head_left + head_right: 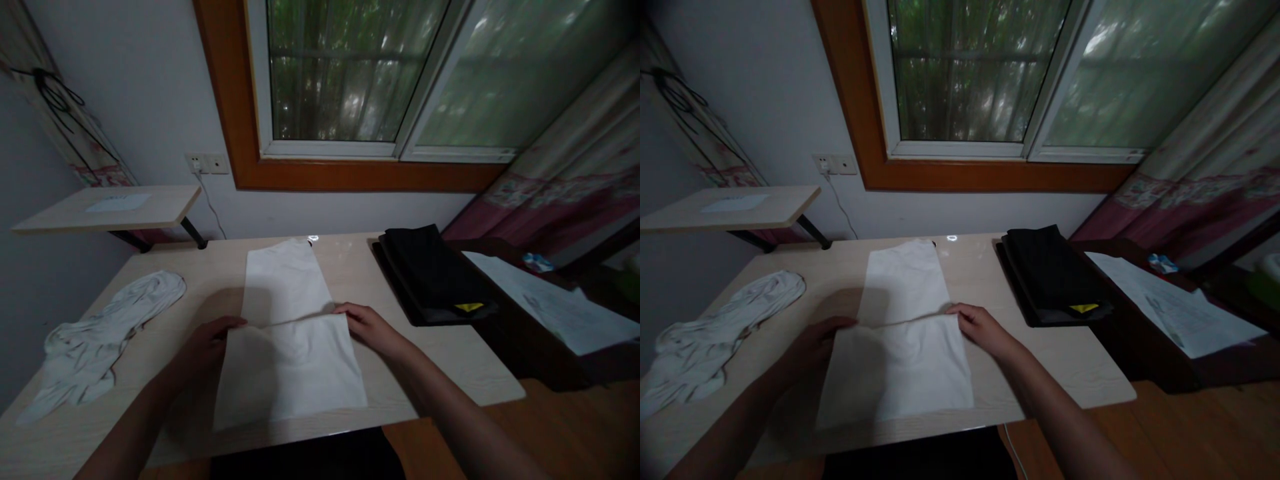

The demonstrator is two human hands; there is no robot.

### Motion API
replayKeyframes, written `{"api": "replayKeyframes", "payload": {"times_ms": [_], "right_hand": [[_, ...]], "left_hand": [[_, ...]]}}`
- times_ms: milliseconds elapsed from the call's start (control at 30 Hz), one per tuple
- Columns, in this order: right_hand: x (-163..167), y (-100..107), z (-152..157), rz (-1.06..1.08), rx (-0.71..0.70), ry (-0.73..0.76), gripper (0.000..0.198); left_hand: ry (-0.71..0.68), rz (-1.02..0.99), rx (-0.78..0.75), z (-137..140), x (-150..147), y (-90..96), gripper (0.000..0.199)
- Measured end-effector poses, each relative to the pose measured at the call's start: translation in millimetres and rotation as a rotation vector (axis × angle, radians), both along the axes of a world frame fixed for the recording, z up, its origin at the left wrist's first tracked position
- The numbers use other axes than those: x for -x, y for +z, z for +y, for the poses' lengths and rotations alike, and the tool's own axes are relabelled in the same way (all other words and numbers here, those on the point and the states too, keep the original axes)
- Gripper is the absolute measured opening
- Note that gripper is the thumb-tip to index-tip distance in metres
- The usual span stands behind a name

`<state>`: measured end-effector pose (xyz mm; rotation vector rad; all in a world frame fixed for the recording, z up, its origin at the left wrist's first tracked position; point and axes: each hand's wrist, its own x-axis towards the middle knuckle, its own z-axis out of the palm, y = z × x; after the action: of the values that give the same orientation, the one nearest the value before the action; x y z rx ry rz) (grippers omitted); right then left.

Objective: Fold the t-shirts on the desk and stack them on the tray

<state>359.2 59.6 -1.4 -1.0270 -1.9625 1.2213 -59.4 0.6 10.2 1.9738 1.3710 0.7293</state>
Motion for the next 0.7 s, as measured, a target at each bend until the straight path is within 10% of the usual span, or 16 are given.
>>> {"api": "replayKeyframes", "payload": {"times_ms": [300, 500, 700], "right_hand": [[-14, 0, -6, -0.206, -0.432, 0.155, 0.049], [-12, 11, -8, -0.172, -0.493, 0.297, 0.019], [19, 16, 19, 0.174, -0.141, 0.040, 0.025]], "left_hand": [[-0.275, 0.288, -0.412, -10, 2, -11.4, 0.048], [-0.351, 0.079, -0.406, -4, 0, -1.6, 0.031], [0.136, -0.234, 0.029, 30, -8, 11.4, 0.025]]}}
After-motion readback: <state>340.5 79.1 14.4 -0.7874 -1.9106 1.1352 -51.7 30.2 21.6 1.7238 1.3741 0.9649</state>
